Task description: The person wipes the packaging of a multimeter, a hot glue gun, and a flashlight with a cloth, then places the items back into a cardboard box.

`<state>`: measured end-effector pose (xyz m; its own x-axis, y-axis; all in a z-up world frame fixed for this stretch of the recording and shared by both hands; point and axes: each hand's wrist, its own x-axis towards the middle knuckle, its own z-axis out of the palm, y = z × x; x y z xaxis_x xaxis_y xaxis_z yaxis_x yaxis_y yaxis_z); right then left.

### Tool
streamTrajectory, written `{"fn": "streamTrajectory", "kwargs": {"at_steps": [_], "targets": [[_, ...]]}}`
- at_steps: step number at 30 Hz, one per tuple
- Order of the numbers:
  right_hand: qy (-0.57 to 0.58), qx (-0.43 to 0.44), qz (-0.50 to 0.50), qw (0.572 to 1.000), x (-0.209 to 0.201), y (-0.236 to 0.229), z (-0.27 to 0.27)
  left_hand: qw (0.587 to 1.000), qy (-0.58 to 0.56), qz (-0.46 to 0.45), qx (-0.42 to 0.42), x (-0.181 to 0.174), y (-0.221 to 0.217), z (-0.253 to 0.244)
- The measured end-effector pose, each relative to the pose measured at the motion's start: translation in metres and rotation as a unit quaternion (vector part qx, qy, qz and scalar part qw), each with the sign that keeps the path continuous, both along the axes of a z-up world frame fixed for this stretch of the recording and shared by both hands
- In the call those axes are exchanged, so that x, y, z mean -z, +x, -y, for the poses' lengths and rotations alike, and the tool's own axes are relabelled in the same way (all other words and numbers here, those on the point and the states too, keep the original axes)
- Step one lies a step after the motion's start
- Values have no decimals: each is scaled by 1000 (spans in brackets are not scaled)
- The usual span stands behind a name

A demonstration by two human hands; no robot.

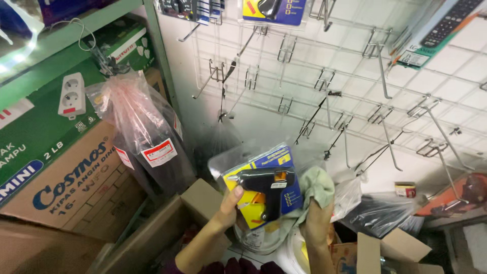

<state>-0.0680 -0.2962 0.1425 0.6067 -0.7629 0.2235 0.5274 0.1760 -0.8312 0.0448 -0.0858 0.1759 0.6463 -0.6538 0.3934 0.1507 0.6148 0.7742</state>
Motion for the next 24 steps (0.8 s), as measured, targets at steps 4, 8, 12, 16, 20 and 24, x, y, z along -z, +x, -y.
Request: {"fn": "streamTrajectory", "kwargs": {"at_steps": [4,8,12,16,20,24], "targets": [[-71,-30,85,993,-50,-10,61,993,-38,-68,86,-56,46,-4],[-241,-20,64,968,-144,-16,105,993,-44,-20,106,-148,93,-2],[-526,2,59,849,-273,9,99,987,-73,82,120,-240,124,10],[-514,17,70,855,-364,63,50,978,-70,169,102,-307,161,26],[-460,35,30,887,-432,98,18,975,-94,166,115,-349,200,41],[-516,-24,28,856,-459,119,5,978,-103,151,102,-360,225,51]]}}
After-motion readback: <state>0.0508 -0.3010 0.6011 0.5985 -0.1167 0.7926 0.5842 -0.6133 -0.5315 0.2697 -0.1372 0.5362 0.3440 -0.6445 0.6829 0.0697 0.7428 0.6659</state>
